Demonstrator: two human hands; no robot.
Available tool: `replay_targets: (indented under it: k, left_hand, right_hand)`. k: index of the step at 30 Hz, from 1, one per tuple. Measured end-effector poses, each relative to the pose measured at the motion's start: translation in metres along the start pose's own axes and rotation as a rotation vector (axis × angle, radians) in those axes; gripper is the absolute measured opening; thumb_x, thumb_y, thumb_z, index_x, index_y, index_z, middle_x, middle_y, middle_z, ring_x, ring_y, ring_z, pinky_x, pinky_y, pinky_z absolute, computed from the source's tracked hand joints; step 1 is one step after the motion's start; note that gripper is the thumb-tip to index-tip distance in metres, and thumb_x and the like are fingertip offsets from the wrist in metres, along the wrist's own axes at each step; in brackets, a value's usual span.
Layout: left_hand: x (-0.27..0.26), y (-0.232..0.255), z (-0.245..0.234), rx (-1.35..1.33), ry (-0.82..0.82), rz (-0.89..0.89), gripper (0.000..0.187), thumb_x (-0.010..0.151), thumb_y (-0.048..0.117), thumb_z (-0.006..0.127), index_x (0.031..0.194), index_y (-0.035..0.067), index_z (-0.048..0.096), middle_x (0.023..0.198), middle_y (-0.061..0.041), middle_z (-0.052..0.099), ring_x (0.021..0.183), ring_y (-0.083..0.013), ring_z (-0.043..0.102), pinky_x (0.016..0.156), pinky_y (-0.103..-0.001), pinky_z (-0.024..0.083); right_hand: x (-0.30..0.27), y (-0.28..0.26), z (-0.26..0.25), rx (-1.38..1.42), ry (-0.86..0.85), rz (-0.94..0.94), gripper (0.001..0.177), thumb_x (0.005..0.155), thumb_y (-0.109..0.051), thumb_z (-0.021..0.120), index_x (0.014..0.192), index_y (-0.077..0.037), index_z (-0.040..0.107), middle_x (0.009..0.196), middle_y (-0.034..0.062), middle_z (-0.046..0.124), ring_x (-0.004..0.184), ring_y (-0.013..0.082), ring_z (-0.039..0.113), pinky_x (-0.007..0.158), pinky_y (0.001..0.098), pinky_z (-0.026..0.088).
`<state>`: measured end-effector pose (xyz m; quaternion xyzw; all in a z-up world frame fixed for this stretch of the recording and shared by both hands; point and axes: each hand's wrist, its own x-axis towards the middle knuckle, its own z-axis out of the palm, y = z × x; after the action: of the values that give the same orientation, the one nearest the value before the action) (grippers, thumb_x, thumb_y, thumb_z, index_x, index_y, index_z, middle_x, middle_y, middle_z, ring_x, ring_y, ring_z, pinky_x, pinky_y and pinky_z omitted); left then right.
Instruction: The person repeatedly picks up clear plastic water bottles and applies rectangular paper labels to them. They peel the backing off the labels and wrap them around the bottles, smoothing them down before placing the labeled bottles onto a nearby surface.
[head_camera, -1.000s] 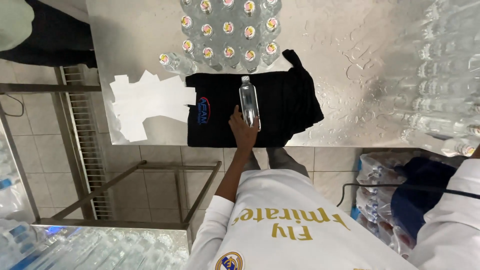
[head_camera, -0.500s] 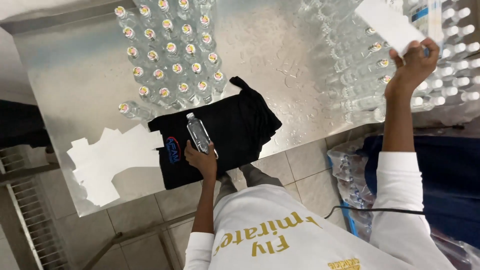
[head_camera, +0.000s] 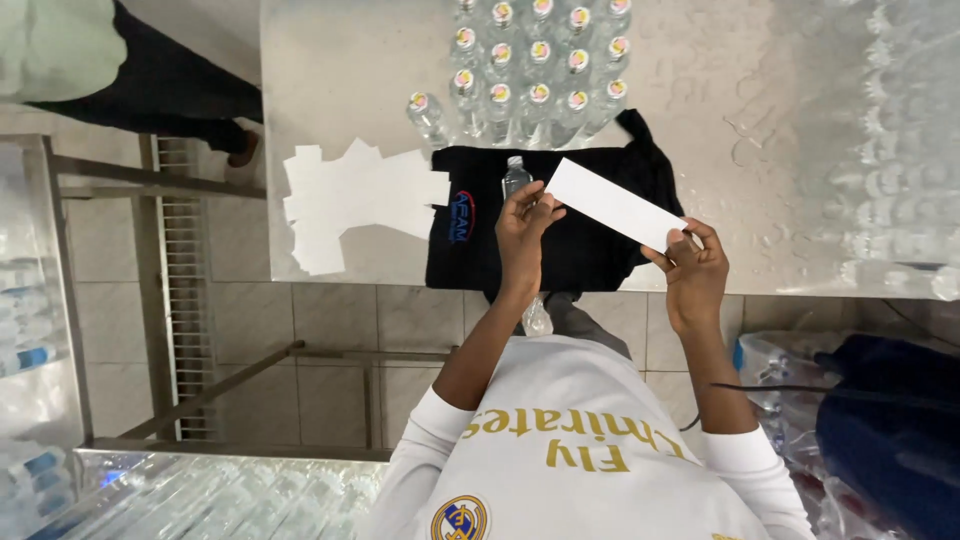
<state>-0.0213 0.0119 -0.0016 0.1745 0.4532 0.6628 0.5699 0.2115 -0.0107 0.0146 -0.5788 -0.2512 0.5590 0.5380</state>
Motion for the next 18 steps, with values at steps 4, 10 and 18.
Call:
replay_targets:
  k: [4,10,18]
  left_hand:
    - [-0.008,0.004,-0.019,0.018,0.055,0.039,0.036,0.105,0.011,0.078,0.134,-0.007,0.066,0.111,-0.015,0.062,0.102,-0.0248,0.076,0.092,-0.04,0.07]
    - [-0.023,-0.001,-0.025,0.035,0.037,0.076,0.029,0.107,0.01,0.076,0.13,-0.007,0.072,0.109,-0.019,0.071,0.1,-0.0281,0.079,0.089,-0.044,0.071]
    - [-0.034,0.007,-0.019,0.103,-0.072,0.095,0.026,0.103,0.006,0.079,0.127,-0.005,0.074,0.105,-0.019,0.08,0.095,-0.0212,0.081,0.088,-0.036,0.07]
  right_hand:
    - [-0.015,0.015,0.012,-0.051,-0.041,-0.034,0.019,0.114,-0.007,0.065,0.132,-0.003,0.06,0.112,0.0122,0.069,0.094,0.0152,0.073,0.099,0.0485,0.073]
    - [-0.012,-0.006,0.044,-0.916,-0.186,-1.043,0.05,0.11,-0.007,0.076,0.155,0.006,0.059,0.157,0.0276,0.051,0.148,0.0501,0.044,0.124,0.0642,0.035]
    - [-0.018,-0.006,0.095,-0.831,-0.422,-0.988,0.05,0.098,-0.013,0.089,0.142,0.005,0.072,0.132,0.0214,0.071,0.125,0.0409,0.068,0.107,0.0544,0.056]
